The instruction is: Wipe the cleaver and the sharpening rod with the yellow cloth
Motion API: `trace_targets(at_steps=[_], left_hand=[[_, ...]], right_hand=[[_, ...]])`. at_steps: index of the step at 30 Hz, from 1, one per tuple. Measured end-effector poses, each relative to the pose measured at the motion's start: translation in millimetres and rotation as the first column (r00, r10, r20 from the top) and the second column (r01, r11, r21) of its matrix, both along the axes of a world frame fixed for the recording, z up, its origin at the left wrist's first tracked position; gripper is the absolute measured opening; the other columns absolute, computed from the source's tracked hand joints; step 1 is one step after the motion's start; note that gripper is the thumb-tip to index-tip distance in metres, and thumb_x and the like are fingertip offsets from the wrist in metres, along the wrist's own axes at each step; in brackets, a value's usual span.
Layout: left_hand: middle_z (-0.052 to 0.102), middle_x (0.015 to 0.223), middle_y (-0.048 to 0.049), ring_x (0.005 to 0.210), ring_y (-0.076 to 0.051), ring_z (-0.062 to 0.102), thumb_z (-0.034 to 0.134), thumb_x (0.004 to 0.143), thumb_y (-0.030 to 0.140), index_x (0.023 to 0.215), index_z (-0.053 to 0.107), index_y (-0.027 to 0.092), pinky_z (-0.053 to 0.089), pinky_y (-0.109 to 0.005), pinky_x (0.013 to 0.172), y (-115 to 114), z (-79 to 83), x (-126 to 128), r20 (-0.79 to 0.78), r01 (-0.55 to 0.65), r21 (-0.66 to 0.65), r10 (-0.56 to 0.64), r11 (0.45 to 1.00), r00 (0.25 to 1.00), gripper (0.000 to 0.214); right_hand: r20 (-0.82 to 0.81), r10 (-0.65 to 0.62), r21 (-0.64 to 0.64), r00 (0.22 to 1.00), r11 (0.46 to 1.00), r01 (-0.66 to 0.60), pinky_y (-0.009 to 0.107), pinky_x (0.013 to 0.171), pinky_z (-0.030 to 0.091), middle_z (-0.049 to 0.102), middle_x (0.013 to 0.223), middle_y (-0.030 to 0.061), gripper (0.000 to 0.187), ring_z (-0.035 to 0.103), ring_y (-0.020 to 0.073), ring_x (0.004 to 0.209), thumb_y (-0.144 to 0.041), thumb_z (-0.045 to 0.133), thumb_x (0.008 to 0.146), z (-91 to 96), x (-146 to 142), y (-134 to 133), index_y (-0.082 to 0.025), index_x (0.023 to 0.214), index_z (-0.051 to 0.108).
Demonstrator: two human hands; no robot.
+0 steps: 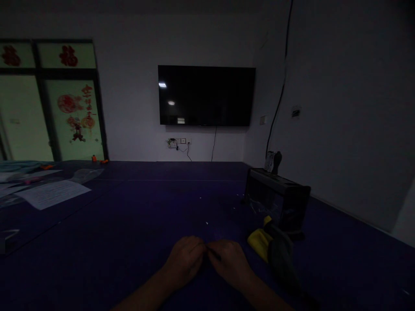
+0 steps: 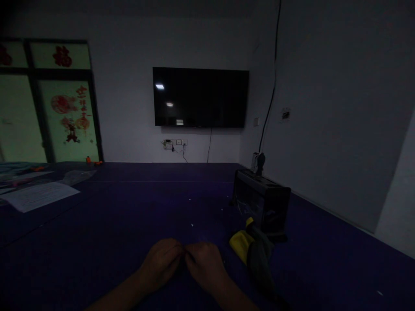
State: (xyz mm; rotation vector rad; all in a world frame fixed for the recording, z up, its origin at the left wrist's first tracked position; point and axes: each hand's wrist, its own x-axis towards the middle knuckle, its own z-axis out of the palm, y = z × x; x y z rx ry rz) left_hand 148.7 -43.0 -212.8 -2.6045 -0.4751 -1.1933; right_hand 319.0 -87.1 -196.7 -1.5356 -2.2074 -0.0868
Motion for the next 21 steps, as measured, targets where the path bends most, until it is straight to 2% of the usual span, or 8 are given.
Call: trace_targets(at_steps=[6,14,21], left_hand=[[0.062,0.079,-0.0044,0.071,-0.014,0.058,0.036,0.09,0.016,0.086,0.055,0.018,0.046,-0.026,0.065,-1.0,1.1,-0.9,-0.024,-0.004,-0.028,0.003,1.0,1.0,0.02],[0.06,0.074,-0.0038,0.068,-0.014,0.056,0.036,0.09,0.016,0.082,0.055,0.018,0.046,-0.025,0.063,1.3,-1.9,-1.3,0.0,-0.016,0.008,0.016,1.0,1.0,0.021],[0.061,0.076,-0.0044,0.071,-0.014,0.059,0.035,0.09,0.016,0.091,0.058,0.019,0.048,-0.025,0.065,1.6,0.7,-1.3,0.013,0.018,0.016,-0.018,1.0,1.0,0.023]], right_hand=[[0.005,0.0,0.004,1.0,1.0,0.0,0.023,0.064,0.037,0.072,0.081,0.0003,0.024,0.065,0.0155,0.076,-0.019,0.043,0.085,-0.8,-1.1,-1.4,-0.023,0.08,0.066],[-0.014,0.022,0.019,1.0,1.0,-0.022,0.022,0.061,0.037,0.072,0.079,0.0001,0.026,0.065,0.0142,0.072,-0.018,0.041,0.087,1.7,-1.0,-1.6,-0.023,0.08,0.066],[0.01,0.001,0.031,1.0,1.0,-0.001,0.022,0.061,0.036,0.071,0.078,0.0003,0.025,0.065,0.0143,0.072,-0.019,0.042,0.087,-2.4,-0.1,-1.7,-0.022,0.077,0.065]])
